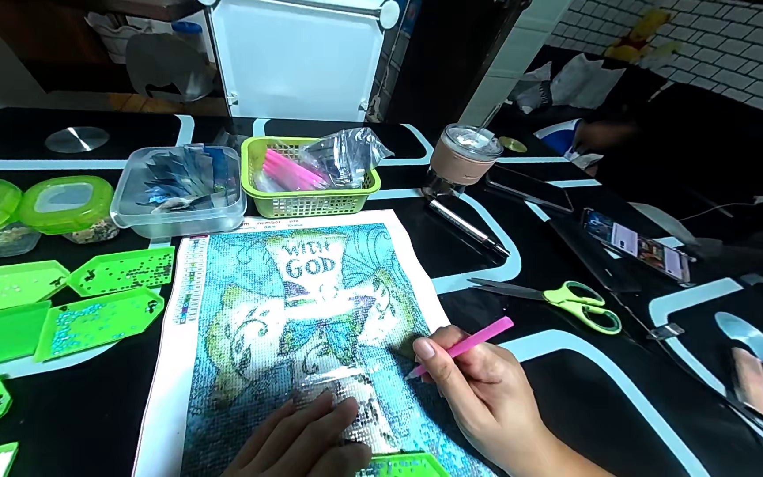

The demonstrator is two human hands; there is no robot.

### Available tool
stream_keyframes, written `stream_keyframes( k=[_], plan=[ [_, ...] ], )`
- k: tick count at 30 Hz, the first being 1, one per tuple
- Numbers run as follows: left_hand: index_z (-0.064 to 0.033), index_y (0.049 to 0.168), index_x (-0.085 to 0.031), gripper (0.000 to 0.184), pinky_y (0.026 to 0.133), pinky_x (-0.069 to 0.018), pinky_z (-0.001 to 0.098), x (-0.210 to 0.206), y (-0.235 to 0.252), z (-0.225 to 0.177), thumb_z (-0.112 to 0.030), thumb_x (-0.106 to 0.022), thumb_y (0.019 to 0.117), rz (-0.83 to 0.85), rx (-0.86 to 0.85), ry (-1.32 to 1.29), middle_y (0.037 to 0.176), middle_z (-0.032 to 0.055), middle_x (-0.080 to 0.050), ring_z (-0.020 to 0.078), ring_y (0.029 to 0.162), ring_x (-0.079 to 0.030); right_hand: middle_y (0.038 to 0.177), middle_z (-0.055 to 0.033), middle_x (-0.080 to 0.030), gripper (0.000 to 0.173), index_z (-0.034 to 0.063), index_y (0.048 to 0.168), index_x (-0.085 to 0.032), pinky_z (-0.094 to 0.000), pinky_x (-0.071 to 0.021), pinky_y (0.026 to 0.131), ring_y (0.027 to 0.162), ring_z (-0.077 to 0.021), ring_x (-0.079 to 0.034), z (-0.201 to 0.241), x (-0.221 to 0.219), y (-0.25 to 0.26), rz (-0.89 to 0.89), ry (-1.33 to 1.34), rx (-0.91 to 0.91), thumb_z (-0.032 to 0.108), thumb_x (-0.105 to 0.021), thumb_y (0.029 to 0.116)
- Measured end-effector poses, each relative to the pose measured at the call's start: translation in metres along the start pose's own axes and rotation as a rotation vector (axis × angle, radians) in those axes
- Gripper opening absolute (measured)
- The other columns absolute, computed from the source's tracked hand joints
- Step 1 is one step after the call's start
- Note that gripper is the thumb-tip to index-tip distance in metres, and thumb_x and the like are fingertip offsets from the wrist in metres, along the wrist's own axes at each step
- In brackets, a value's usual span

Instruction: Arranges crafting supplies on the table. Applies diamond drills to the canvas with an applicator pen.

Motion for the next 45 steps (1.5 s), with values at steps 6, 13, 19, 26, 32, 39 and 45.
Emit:
stream_keyframes(
  k=[6,13,19,26,32,39,45],
  plan=[
    [-0.0091,0.126,-0.070,0.045,0.118,-0.0362,0.0524,0.000,-0.001,0.000,-0.041,-0.071,0.0953,0.004,-0.006,0.012,0.146,0.0147,-0.060,0.0350,0.140,-0.052,0.074,0.0023,-0.064,0.030,0.0055,0.088,-0.066,-0.0124,-0.0509,0.063,0.068,0.0031,-0.061,0.002,0.004,0.001,-0.016,0.028,0.000,0.024,-0.052,0.1088],
    [-0.0092,0.125,-0.071,0.044,0.116,-0.0380,0.0518,-0.001,-0.001,0.001,-0.041,-0.071,0.0951,-0.020,-0.008,0.011,0.145,0.0141,-0.061,0.0347,0.139,-0.053,0.068,-0.0055,-0.056,0.030,0.0024,0.087,-0.059,-0.0179,-0.0478,0.063,0.063,-0.0051,-0.056,0.030,-0.013,-0.009,0.239,0.298,0.112,0.021,-0.053,0.1088],
    [-0.0101,0.124,-0.071,0.043,0.117,-0.0375,0.0511,-0.002,-0.001,0.001,-0.040,-0.072,0.0938,-0.030,0.001,0.015,0.145,0.0128,-0.062,0.0338,0.139,-0.053,0.068,-0.0068,-0.056,0.027,0.0017,0.086,-0.060,-0.0183,-0.0467,0.065,0.063,-0.0079,-0.055,0.034,-0.019,-0.011,0.279,0.262,0.173,0.017,-0.054,0.1075],
    [-0.0104,0.123,-0.071,0.042,0.117,-0.0378,0.0508,-0.001,-0.001,0.001,-0.041,-0.071,0.0946,-0.031,0.004,0.016,0.145,0.0127,-0.061,0.0335,0.140,-0.053,0.069,-0.0071,-0.058,0.027,0.0030,0.086,-0.060,-0.0200,-0.0471,0.065,0.065,-0.0098,-0.057,0.034,-0.019,-0.011,0.255,0.203,0.197,0.018,-0.054,0.1074],
    [-0.0101,0.123,-0.071,0.042,0.116,-0.0383,0.0512,-0.002,0.000,0.000,-0.040,-0.071,0.0946,-0.030,0.000,0.017,0.145,0.0133,-0.062,0.0341,0.139,-0.053,0.071,-0.0074,-0.062,0.026,0.0038,0.086,-0.061,-0.0203,-0.0481,0.068,0.069,-0.0109,-0.061,0.035,-0.020,-0.012,0.252,0.166,0.217,0.018,-0.055,0.1068],
    [-0.0107,0.123,-0.071,0.042,0.116,-0.0382,0.0507,-0.001,0.000,0.000,-0.041,-0.071,0.0948,-0.031,-0.001,0.024,0.145,0.0130,-0.061,0.0334,0.139,-0.053,0.069,-0.0065,-0.058,0.026,0.0032,0.087,-0.060,-0.0189,-0.0471,0.065,0.065,-0.0084,-0.057,0.033,-0.018,-0.011,0.254,0.212,0.190,0.018,-0.053,0.1078],
    [-0.0109,0.124,-0.071,0.042,0.116,-0.0382,0.0513,-0.001,0.000,0.000,-0.041,-0.071,0.0945,-0.029,0.005,0.015,0.145,0.0129,-0.062,0.0337,0.139,-0.053,0.070,-0.0073,-0.061,0.026,0.0034,0.085,-0.061,-0.0201,-0.0488,0.068,0.068,-0.0106,-0.060,0.035,-0.022,-0.012,0.259,0.183,0.211,0.018,-0.055,0.1067]
  ],
)
Point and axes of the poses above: each hand's wrist, its own y-axis towards the middle knuckle, its own x-axis out of the back of the hand, z = x × y, the point moved 6 cm from there along y, towards the middle knuckle
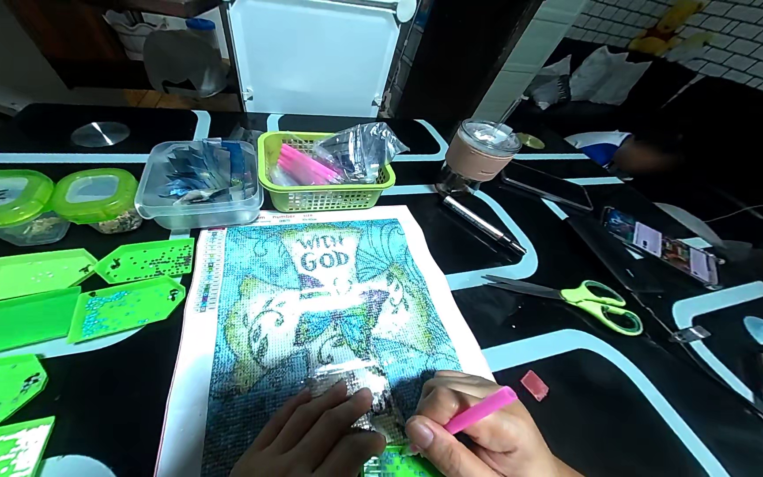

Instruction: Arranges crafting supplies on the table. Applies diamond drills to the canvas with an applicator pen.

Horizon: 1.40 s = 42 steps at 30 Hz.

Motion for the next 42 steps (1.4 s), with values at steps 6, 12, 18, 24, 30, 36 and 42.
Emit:
stream_keyframes(
  k=[6,12,18,24,30,36,42],
  plan=[
    [-0.0100,0.124,-0.071,0.043,0.117,-0.0374,0.0510,0.000,0.000,0.000,-0.041,-0.071,0.0948,0.017,-0.003,0.007,0.145,0.0131,-0.061,0.0337,0.139,-0.053,0.075,0.0014,-0.065,0.025,0.0056,0.093,-0.063,-0.0125,-0.0526,0.062,0.067,0.0031,-0.062,-0.014,0.015,-0.002,-0.144,0.223,-0.180,0.022,-0.053,0.1091],
    [-0.0088,0.125,-0.070,0.044,0.117,-0.0365,0.0530,0.000,0.001,0.000,-0.041,-0.071,0.0948,0.029,-0.009,-0.015,0.145,0.0148,-0.061,0.0354,0.139,-0.053,0.077,0.0067,-0.069,0.024,0.0125,0.088,-0.068,-0.0124,-0.0529,0.057,0.065,0.0022,-0.064,-0.035,0.038,-0.007,-0.426,0.138,-0.356,0.020,-0.055,0.1068],
    [-0.0085,0.125,-0.070,0.044,0.118,-0.0357,0.0520,0.000,0.000,0.001,-0.041,-0.072,0.0945,0.030,-0.007,-0.013,0.146,0.0148,-0.060,0.0350,0.140,-0.052,0.075,0.0067,-0.066,0.024,0.0109,0.087,-0.066,-0.0117,-0.0524,0.058,0.065,0.0031,-0.062,-0.034,0.036,-0.006,-0.421,0.005,-0.323,0.019,-0.054,0.1067],
    [-0.0084,0.125,-0.070,0.044,0.118,-0.0349,0.0524,0.001,0.001,0.000,-0.040,-0.072,0.0946,0.039,-0.005,-0.015,0.146,0.0153,-0.060,0.0354,0.140,-0.052,0.075,0.0062,-0.067,0.024,0.0105,0.087,-0.067,-0.0118,-0.0521,0.058,0.065,0.0027,-0.063,-0.036,0.035,-0.007,-0.411,0.014,-0.338,0.018,-0.055,0.1064],
    [-0.0090,0.126,-0.070,0.044,0.118,-0.0346,0.0526,0.001,0.000,0.000,-0.040,-0.071,0.0949,0.048,0.003,-0.009,0.147,0.0145,-0.059,0.0346,0.141,-0.052,0.074,0.0061,-0.066,0.024,0.0095,0.088,-0.067,-0.0112,-0.0510,0.058,0.065,0.0035,-0.061,-0.036,0.033,-0.007,-0.387,-0.046,-0.321,0.019,-0.055,0.1066],
    [-0.0092,0.126,-0.070,0.044,0.118,-0.0346,0.0527,0.001,0.000,0.000,-0.041,-0.071,0.0951,0.044,-0.002,-0.010,0.147,0.0149,-0.060,0.0352,0.140,-0.051,0.073,0.0023,-0.063,0.030,0.0049,0.089,-0.066,-0.0107,-0.0482,0.060,0.066,0.0043,-0.058,-0.028,0.031,-0.005,-0.300,-0.249,-0.229,0.024,-0.053,0.1083],
    [-0.0087,0.125,-0.070,0.044,0.118,-0.0355,0.0523,0.001,0.000,0.000,-0.041,-0.071,0.0951,0.025,-0.011,-0.018,0.146,0.0152,-0.060,0.0350,0.140,-0.052,0.075,0.0051,-0.065,0.028,0.0083,0.089,-0.067,-0.0121,-0.0508,0.060,0.067,0.0034,-0.061,-0.031,0.036,-0.004,-0.314,-0.101,-0.272,0.023,-0.053,0.1084]
  ],
)
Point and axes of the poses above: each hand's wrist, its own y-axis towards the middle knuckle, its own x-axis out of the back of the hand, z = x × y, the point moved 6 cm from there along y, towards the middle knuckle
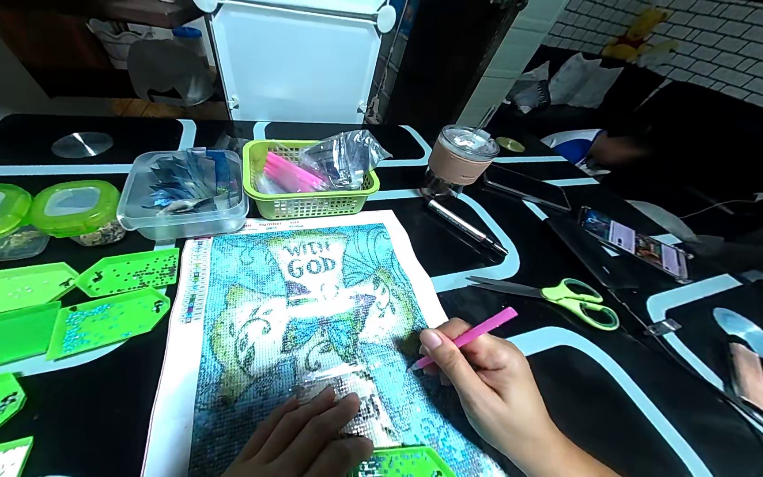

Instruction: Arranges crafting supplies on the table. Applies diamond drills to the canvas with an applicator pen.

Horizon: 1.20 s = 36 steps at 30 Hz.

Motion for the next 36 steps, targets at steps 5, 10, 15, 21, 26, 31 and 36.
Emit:
stream_keyframes(
  k=[5,10,15,21,26,31,36],
  plan=[
    [-0.0091,0.125,-0.071,0.044,0.117,-0.0372,0.0522,0.000,-0.001,0.000,-0.041,-0.071,0.0952,-0.011,0.006,0.008,0.145,0.0144,-0.061,0.0344,0.140,-0.053,0.076,-0.0025,-0.064,0.027,0.0045,0.093,-0.063,-0.0165,-0.0526,0.068,0.072,-0.0013,-0.063,0.024,-0.015,-0.008,0.199,0.215,0.147,0.023,-0.052,0.1092],
    [-0.0099,0.124,-0.071,0.043,0.116,-0.0380,0.0522,-0.001,0.000,0.000,-0.040,-0.072,0.0939,-0.021,0.009,0.011,0.144,0.0138,-0.062,0.0345,0.139,-0.054,0.070,-0.0073,-0.059,0.028,0.0022,0.085,-0.061,-0.0203,-0.0466,0.068,0.067,-0.0094,-0.057,0.032,-0.031,-0.013,0.326,0.159,0.253,0.018,-0.054,0.1073],
    [-0.0105,0.125,-0.071,0.042,0.117,-0.0372,0.0520,-0.001,0.000,0.000,-0.039,-0.072,0.0939,-0.016,0.015,0.007,0.145,0.0130,-0.061,0.0342,0.140,-0.053,0.071,-0.0071,-0.058,0.026,0.0024,0.087,-0.061,-0.0199,-0.0461,0.068,0.067,-0.0094,-0.057,0.034,-0.031,-0.013,0.331,0.160,0.260,0.018,-0.055,0.1073],
    [-0.0106,0.124,-0.071,0.042,0.116,-0.0376,0.0515,-0.002,0.000,0.000,-0.040,-0.072,0.0942,-0.018,0.012,0.016,0.145,0.0125,-0.061,0.0336,0.139,-0.053,0.071,-0.0071,-0.060,0.026,0.0027,0.087,-0.063,-0.0207,-0.0466,0.068,0.068,-0.0102,-0.058,0.035,-0.035,-0.015,0.348,0.144,0.266,0.018,-0.056,0.1066],
    [-0.0105,0.123,-0.071,0.042,0.115,-0.0387,0.0515,-0.001,0.000,0.000,-0.041,-0.071,0.0942,-0.021,0.009,0.032,0.145,0.0123,-0.062,0.0334,0.139,-0.054,0.071,-0.0073,-0.061,0.025,0.0030,0.087,-0.063,-0.0207,-0.0456,0.069,0.068,-0.0110,-0.058,0.035,-0.037,-0.016,0.360,0.115,0.278,0.018,-0.056,0.1063],
    [-0.0102,0.123,-0.071,0.042,0.116,-0.0381,0.0514,-0.001,0.001,0.001,-0.040,-0.072,0.0941,-0.026,0.011,0.013,0.144,0.0128,-0.062,0.0334,0.139,-0.054,0.072,-0.0067,-0.060,0.026,0.0006,0.089,-0.061,-0.0175,-0.0484,0.067,0.067,-0.0057,-0.058,0.032,-0.031,-0.012,0.331,0.240,0.193,0.018,-0.054,0.1077],
    [-0.0095,0.125,-0.071,0.044,0.117,-0.0366,0.0515,-0.001,0.002,0.001,-0.041,-0.071,0.0945,-0.002,0.005,0.016,0.145,0.0133,-0.061,0.0341,0.140,-0.053,0.079,0.0076,-0.069,0.024,0.0123,0.094,-0.068,-0.0124,-0.0540,0.062,0.069,0.0044,-0.064,0.010,-0.008,-0.003,0.070,0.341,-0.047,0.024,-0.053,0.1088]
  ],
)
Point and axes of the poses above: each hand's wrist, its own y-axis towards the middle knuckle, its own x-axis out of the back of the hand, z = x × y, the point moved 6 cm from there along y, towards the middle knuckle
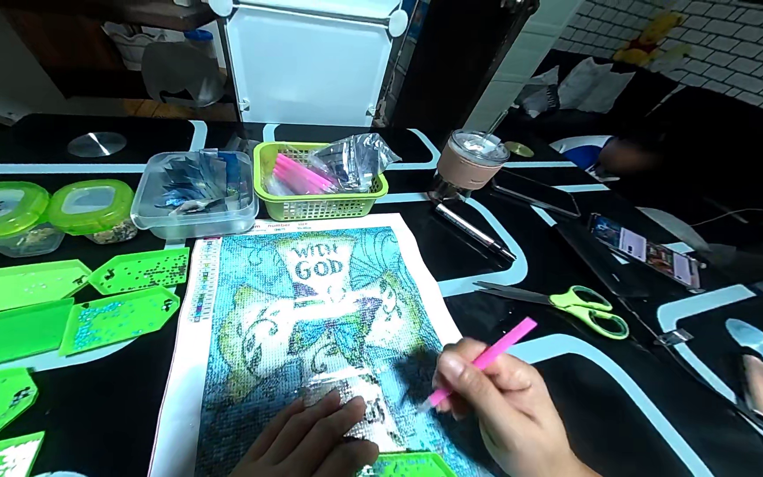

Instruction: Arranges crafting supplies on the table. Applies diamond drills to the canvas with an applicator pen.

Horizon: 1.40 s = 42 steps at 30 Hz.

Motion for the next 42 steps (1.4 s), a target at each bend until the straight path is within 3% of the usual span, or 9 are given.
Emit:
stream_keyframes(
  k=[5,21,29,33,37,42],
  plan=[
    [-0.0084,0.125,-0.070,0.045,0.118,-0.0358,0.0526,0.001,0.000,-0.001,-0.041,-0.072,0.0945,0.015,0.004,-0.013,0.146,0.0149,-0.060,0.0359,0.140,-0.052,0.077,0.0065,-0.068,0.024,0.0118,0.088,-0.068,-0.0125,-0.0523,0.058,0.065,0.0026,-0.063,-0.010,0.016,0.004,-0.151,-0.123,-0.025,0.019,-0.054,0.1071],
    [-0.0090,0.126,-0.070,0.045,0.117,-0.0361,0.0529,0.001,-0.001,-0.001,-0.041,-0.071,0.0947,0.011,-0.004,-0.007,0.146,0.0147,-0.060,0.0356,0.140,-0.052,0.073,0.0054,-0.064,0.026,0.0074,0.086,-0.066,-0.0119,-0.0506,0.058,0.065,0.0033,-0.061,-0.014,0.009,0.003,-0.070,-0.239,0.011,0.018,-0.054,0.1070],
    [-0.0086,0.126,-0.070,0.045,0.117,-0.0359,0.0530,0.001,-0.002,-0.001,-0.041,-0.070,0.0955,0.005,-0.003,-0.013,0.146,0.0149,-0.060,0.0359,0.140,-0.052,0.071,0.0005,-0.062,0.031,0.0042,0.086,-0.064,-0.0127,-0.0487,0.062,0.066,0.0021,-0.058,-0.006,0.004,0.002,-0.025,-0.481,0.129,0.023,-0.053,0.1083],
    [-0.0091,0.125,-0.070,0.044,0.118,-0.0362,0.0520,0.001,-0.002,0.000,-0.042,-0.070,0.0955,0.006,-0.002,-0.004,0.146,0.0144,-0.060,0.0346,0.140,-0.052,0.073,0.0018,-0.064,0.029,0.0047,0.089,-0.066,-0.0124,-0.0498,0.062,0.067,0.0031,-0.059,-0.002,0.005,0.002,-0.015,-0.352,0.118,0.022,-0.052,0.1087],
    [-0.0091,0.125,-0.071,0.044,0.117,-0.0371,0.0523,0.001,-0.002,-0.001,-0.041,-0.071,0.0951,-0.003,0.003,-0.004,0.145,0.0140,-0.061,0.0346,0.140,-0.053,0.076,-0.0028,-0.064,0.026,0.0032,0.094,-0.063,-0.0143,-0.0520,0.065,0.070,0.0004,-0.062,0.011,-0.013,-0.004,0.172,-0.132,0.153,0.022,-0.052,0.1091],
    [-0.0101,0.124,-0.071,0.042,0.116,-0.0378,0.0518,0.000,-0.002,-0.001,-0.040,-0.072,0.0942,-0.026,0.005,-0.008,0.144,0.0136,-0.062,0.0343,0.139,-0.053,0.071,-0.0077,-0.060,0.025,0.0014,0.087,-0.061,-0.0185,-0.0486,0.067,0.066,-0.0079,-0.058,0.013,-0.030,-0.010,0.311,-0.176,0.219,0.017,-0.056,0.1066]
  ],
)
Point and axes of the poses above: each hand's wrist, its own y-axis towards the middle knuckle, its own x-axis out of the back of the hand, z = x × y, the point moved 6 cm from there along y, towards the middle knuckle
